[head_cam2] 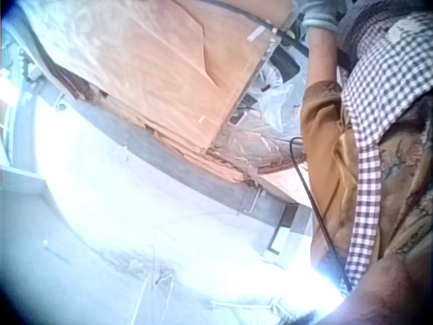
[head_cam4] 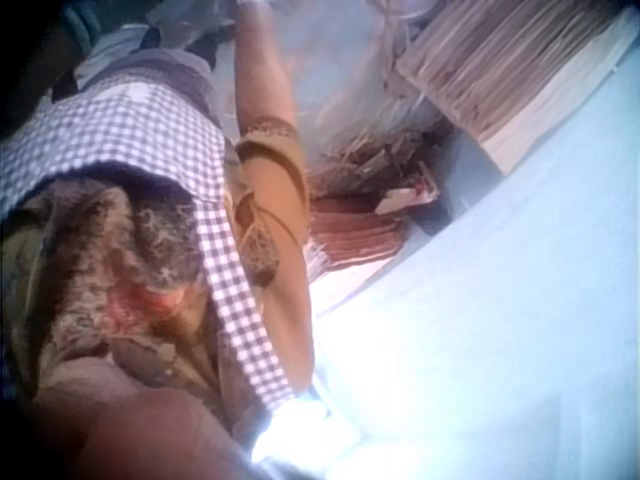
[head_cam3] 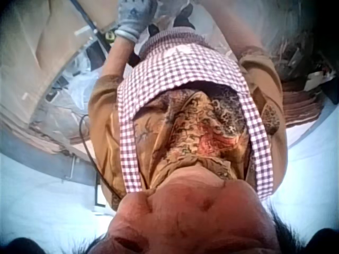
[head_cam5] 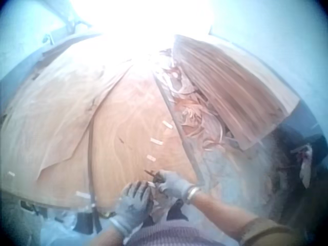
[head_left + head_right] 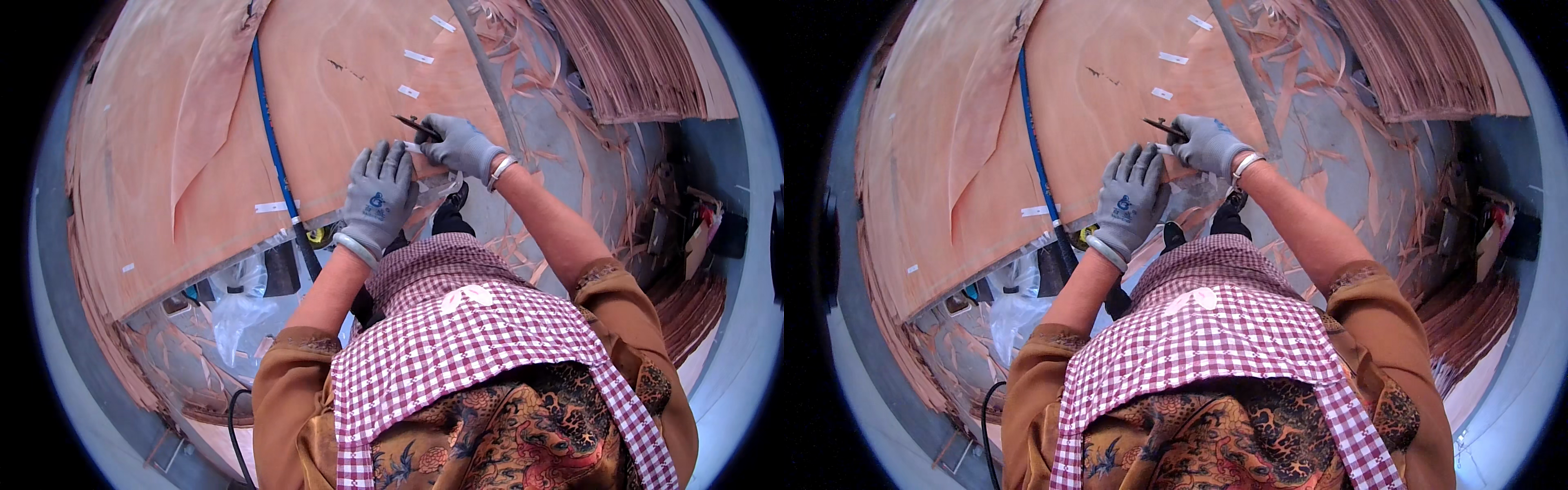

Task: The person prepares wood veneer sheets by cutting off uneven edges with a utility knife, using small pieces of tape to secure or mark the sheets, and organizing a stack of large veneer pieces in a workshop.

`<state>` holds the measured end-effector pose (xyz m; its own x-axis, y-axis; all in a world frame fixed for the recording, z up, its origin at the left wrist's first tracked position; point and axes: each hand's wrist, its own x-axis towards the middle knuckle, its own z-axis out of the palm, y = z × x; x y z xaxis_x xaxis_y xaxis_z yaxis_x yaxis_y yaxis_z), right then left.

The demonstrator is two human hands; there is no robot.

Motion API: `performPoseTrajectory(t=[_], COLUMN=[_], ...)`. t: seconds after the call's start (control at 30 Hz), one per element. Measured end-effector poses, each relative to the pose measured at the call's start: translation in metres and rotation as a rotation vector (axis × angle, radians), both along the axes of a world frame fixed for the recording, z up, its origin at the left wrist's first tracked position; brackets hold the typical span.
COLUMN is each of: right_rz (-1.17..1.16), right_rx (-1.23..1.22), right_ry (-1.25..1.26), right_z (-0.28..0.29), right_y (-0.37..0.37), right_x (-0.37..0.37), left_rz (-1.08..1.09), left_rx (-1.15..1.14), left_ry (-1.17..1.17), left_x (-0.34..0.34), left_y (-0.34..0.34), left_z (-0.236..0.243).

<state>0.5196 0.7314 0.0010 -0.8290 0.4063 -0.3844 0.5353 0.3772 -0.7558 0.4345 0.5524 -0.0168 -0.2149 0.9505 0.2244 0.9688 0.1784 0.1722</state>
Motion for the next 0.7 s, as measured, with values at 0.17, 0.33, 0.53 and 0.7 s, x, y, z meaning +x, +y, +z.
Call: performPoseTrajectory(t=[0.17,0.33,0.53,0.7], right_rz=[0.034,0.090,0.015,0.038], right_rx=[0.214,0.207,-0.493,-0.553], right_ry=[-0.073,-0.103,-0.058,-0.063], right_z=[0.005,0.017,0.058,0.024], right_y=[-0.002,-0.002,-0.022,0.002], right_x=[-0.003,0.021,0.033,0.022], left_rz=[0.001,0.033,0.052,0.196], left_rx=[0.072,-0.017,0.025,0.231], left_ry=[-0.163,-0.083,-0.083,-0.444], left_x=[-0.003,0.001,0.002,-0.007], left_y=[0.004,0.009,0.005,-0.014], left_z=[0.004,0.009,0.007,0.003])
